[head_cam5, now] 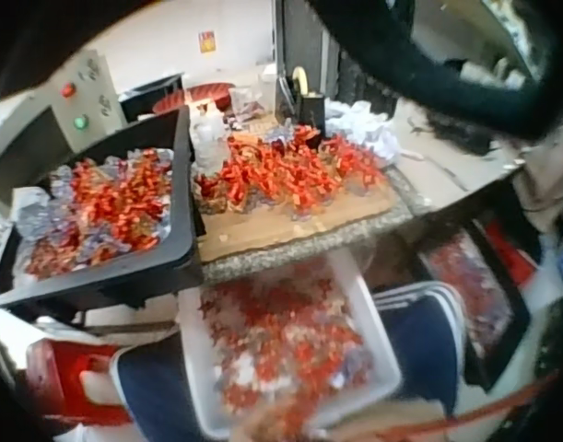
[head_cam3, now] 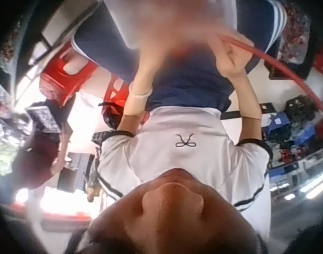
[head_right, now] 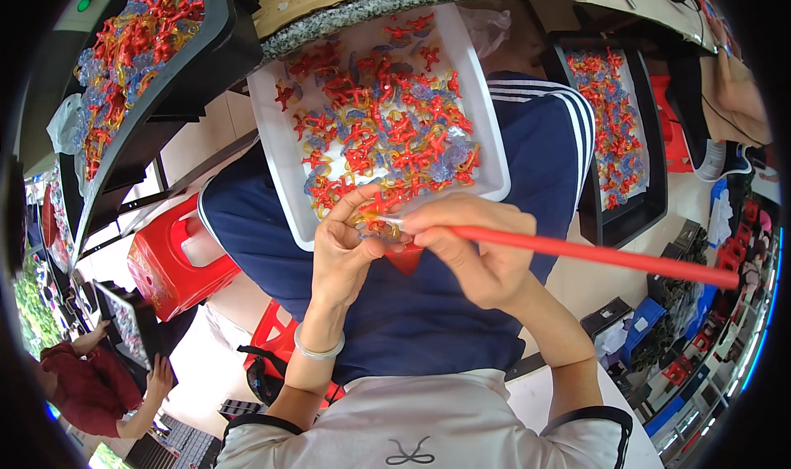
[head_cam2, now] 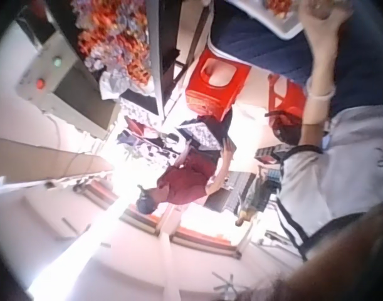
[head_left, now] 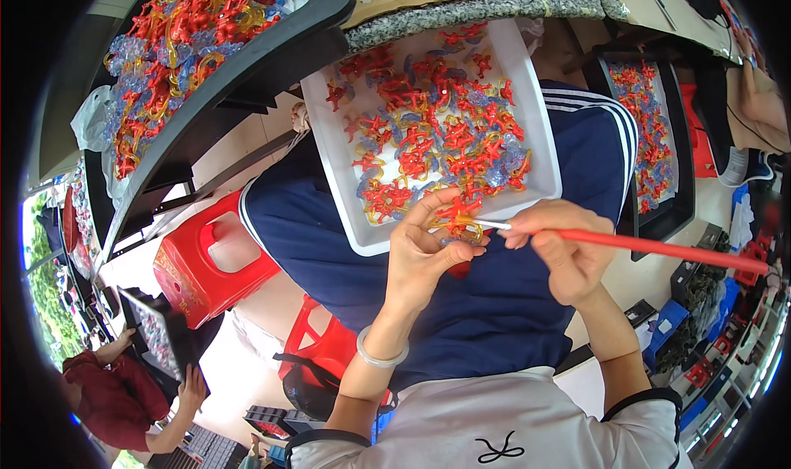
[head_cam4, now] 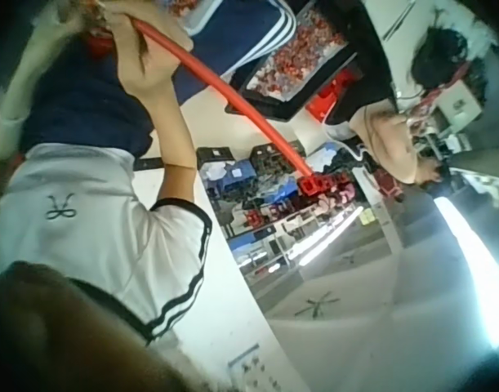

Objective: Manually assemble or paint small plastic toy components using a brush and hands in a factory setting.

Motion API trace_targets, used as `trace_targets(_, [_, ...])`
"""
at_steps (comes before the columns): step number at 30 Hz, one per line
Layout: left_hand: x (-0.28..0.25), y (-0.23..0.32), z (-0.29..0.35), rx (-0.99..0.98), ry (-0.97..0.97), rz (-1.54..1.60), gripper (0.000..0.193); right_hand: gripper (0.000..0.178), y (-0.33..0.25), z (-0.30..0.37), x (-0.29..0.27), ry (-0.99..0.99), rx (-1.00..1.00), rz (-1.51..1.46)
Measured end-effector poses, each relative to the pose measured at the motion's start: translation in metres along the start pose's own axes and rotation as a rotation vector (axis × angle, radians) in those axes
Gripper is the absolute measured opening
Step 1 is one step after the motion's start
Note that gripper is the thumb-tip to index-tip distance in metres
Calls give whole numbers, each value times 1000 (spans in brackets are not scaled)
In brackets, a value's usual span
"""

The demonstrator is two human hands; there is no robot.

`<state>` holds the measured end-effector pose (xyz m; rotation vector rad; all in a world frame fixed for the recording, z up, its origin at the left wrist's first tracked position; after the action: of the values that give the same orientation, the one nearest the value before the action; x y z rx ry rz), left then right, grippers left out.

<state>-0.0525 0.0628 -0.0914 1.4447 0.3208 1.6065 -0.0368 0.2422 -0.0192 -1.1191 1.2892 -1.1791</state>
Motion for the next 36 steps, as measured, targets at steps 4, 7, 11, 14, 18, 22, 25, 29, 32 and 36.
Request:
trace_targets(4, [0, -3, 1, 34, 5, 34, 79, 11, -6, 0, 5, -88, -134, 333])
trace_targets(7, [-2, -1, 2, 34, -11, 125, 81, 13, -7, 4, -12, 156, -122, 112])
trace_targets(11, [-3, -4, 4, 20, -52, 318, 84, 25, 2, 9, -7, 189, 151, -36])
trace_targets(14, [0, -4, 3, 12, -74, 302, 85, 21, 10, 12, 0, 109, 209, -158])
trace_targets(18, [3, -5, 2, 9, -57, 263, 83, 11, 17, 12, -1, 157, 131, 28])
trace_targets(22, [2, -4, 3, 56, -9, 69, 77, 10, 2, 16, -5, 232, -20, 305])
trace_targets(25, [8, -2, 4, 109, 32, -17, 75, 18, -5, 16, 4, 45, -88, 110])
trace_targets(29, [15, -1, 3, 217, 50, -107, 74, 15, -5, 9, 9, 44, -162, 323])
trace_targets(32, [13, -3, 7, 170, 45, -131, 72, 14, -6, 9, 2, 26, -174, 304])
trace_targets(36, [14, 4, 8, 125, 57, -159, 71, 11, -2, 7, 9, -9, -171, 252])
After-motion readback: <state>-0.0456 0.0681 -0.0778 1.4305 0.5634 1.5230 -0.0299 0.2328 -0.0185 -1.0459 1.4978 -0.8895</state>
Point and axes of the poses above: each hand's wrist, its own z-axis away from the middle knuckle, its own x-axis out of the palm, y = z × x, the point moved 2 cm from there along -z, towards the middle knuckle, and after that the axes turned 12 degrees about x, right-handed, at the moved point
